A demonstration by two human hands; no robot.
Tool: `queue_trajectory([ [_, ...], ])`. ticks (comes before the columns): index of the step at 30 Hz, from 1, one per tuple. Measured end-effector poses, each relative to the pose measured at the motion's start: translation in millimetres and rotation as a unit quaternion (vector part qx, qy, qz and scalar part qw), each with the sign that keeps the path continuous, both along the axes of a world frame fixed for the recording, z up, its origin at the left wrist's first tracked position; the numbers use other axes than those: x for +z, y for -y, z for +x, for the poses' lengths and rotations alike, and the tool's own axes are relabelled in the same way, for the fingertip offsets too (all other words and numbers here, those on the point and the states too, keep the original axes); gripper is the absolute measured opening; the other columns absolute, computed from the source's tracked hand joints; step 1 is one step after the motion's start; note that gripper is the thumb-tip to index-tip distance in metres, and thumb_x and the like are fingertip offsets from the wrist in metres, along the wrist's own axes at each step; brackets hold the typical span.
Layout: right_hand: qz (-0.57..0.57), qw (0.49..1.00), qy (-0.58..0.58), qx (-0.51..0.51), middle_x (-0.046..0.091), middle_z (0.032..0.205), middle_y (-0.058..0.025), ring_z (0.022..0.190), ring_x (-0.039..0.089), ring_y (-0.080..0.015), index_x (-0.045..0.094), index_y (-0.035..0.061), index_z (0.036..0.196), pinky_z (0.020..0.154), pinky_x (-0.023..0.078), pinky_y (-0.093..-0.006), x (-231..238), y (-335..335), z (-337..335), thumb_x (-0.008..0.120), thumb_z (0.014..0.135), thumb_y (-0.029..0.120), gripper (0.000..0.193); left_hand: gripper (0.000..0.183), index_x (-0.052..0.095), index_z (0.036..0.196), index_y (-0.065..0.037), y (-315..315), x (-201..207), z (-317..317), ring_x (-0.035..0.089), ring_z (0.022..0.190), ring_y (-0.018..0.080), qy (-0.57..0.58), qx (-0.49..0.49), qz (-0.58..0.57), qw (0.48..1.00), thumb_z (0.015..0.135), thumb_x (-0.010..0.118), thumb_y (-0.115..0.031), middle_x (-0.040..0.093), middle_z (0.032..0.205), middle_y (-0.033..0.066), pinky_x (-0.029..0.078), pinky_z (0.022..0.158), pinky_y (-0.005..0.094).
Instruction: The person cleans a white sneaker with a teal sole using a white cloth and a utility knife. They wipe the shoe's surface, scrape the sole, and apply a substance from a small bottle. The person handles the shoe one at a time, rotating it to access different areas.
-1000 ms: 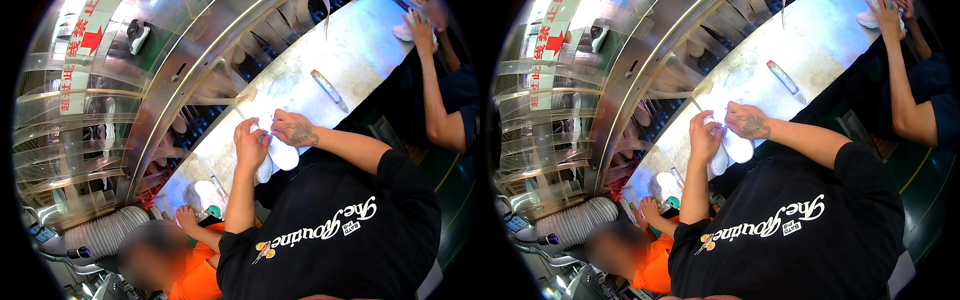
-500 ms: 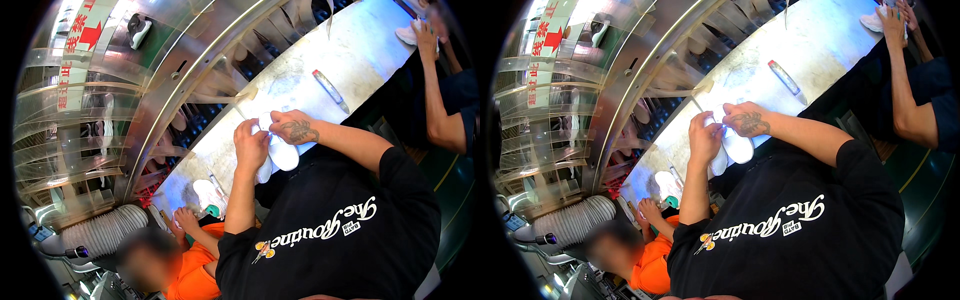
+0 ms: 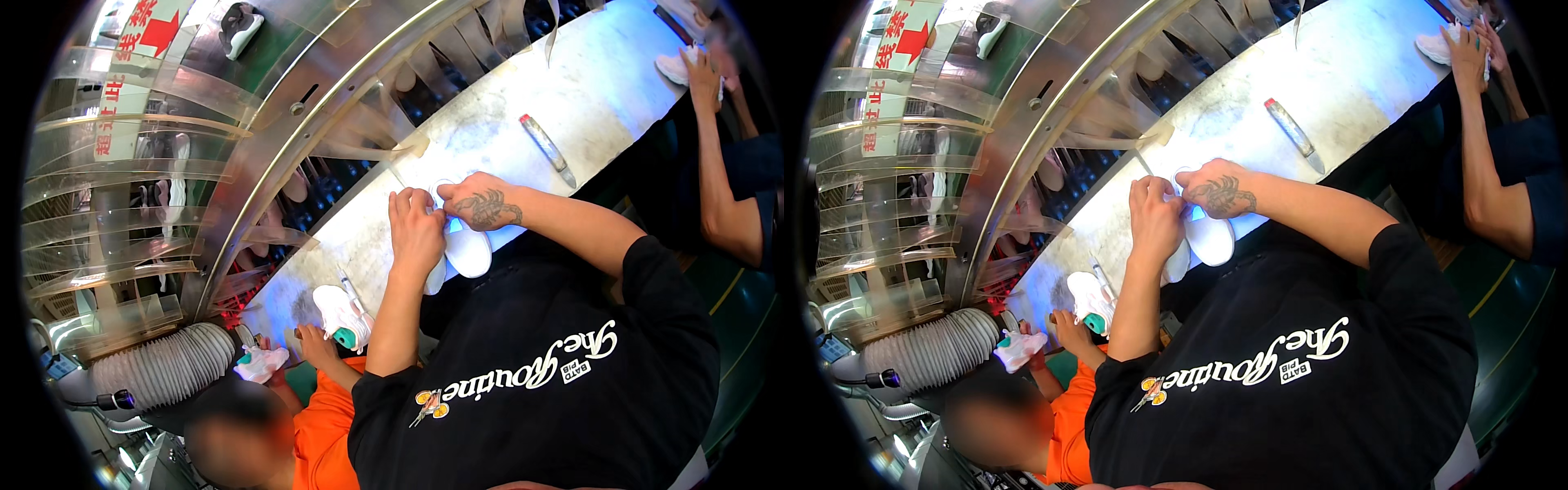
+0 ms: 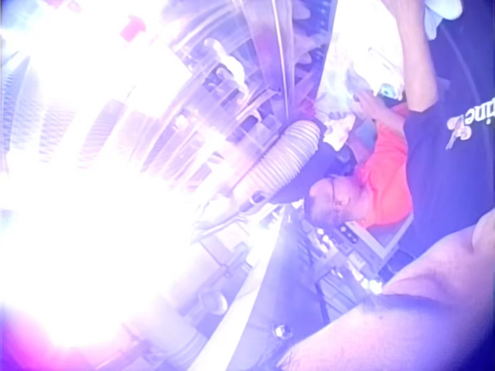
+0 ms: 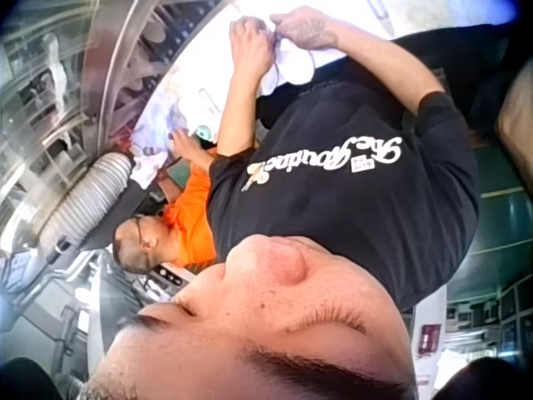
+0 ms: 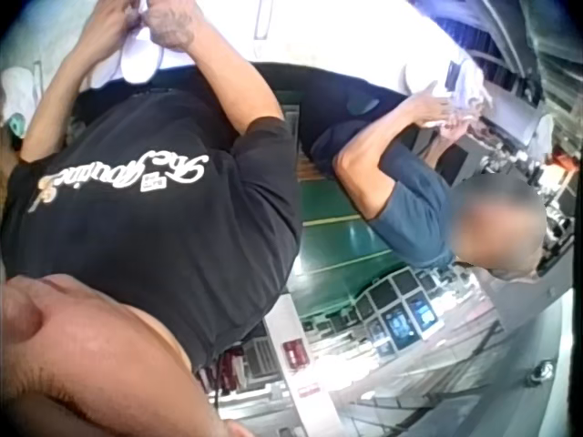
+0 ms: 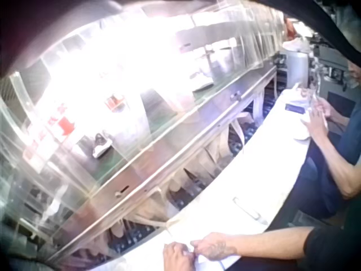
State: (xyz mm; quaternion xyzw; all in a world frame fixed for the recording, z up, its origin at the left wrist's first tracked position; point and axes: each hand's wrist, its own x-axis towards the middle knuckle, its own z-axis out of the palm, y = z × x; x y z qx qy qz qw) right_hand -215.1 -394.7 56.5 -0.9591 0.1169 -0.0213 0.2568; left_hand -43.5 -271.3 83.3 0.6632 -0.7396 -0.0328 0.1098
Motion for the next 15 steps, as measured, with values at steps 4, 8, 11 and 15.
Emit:
queue_trajectory([
  [4,-0.017,1.0,-0.005,0.024,0.068,0.113,-0.0128,0.089,0.078,-0.0349,0.08,0.0094,0.099,0.08,0.063,-0.0467,4,4,2,0.069,0.089,0.012,0.015,0.014,0.085,0.088,-0.009,-4,-9,6,0.056,0.124,0.0376,-0.057,0.02,-0.014,0.998,0.075,0.089,-0.011,0.065,0.116,0.0095,0.047,0.109,0.0535],
  [8,0.009,1.0,-0.008,0.022,0.07,0.112,-0.0117,0.091,0.077,-0.0349,0.079,0.0094,0.098,0.082,0.062,-0.0465,7,11,2,0.069,0.093,0.016,0.014,0.019,0.087,0.09,-0.01,-3,-9,9,0.056,0.121,0.0376,-0.087,0.0,-0.029,0.996,0.071,0.091,-0.007,0.065,0.115,0.0084,0.053,0.101,0.0478],
  [11,0.07,0.997,0.036,-0.008,0.071,0.111,-0.0085,0.094,0.077,-0.033,0.08,0.0114,0.1,0.085,0.061,-0.0459,-5,13,-4,0.071,0.097,0.023,0.015,0.02,0.087,0.09,-0.011,-2,-7,9,0.057,0.12,0.0372,-0.074,-0.017,-0.018,0.997,0.071,0.091,-0.006,0.066,0.114,0.0082,0.052,0.102,0.0473],
  [15,0.13,0.987,0.089,-0.041,0.071,0.111,-0.0046,0.1,0.075,-0.0293,0.082,0.0146,0.103,0.091,0.06,-0.0436,-23,14,-11,0.074,0.098,0.031,0.02,0.019,0.086,0.089,-0.01,0,-7,12,0.058,0.118,0.0367,-0.095,-0.021,-0.009,0.995,0.072,0.091,-0.006,0.067,0.11,0.0071,0.052,0.099,0.0473],
])
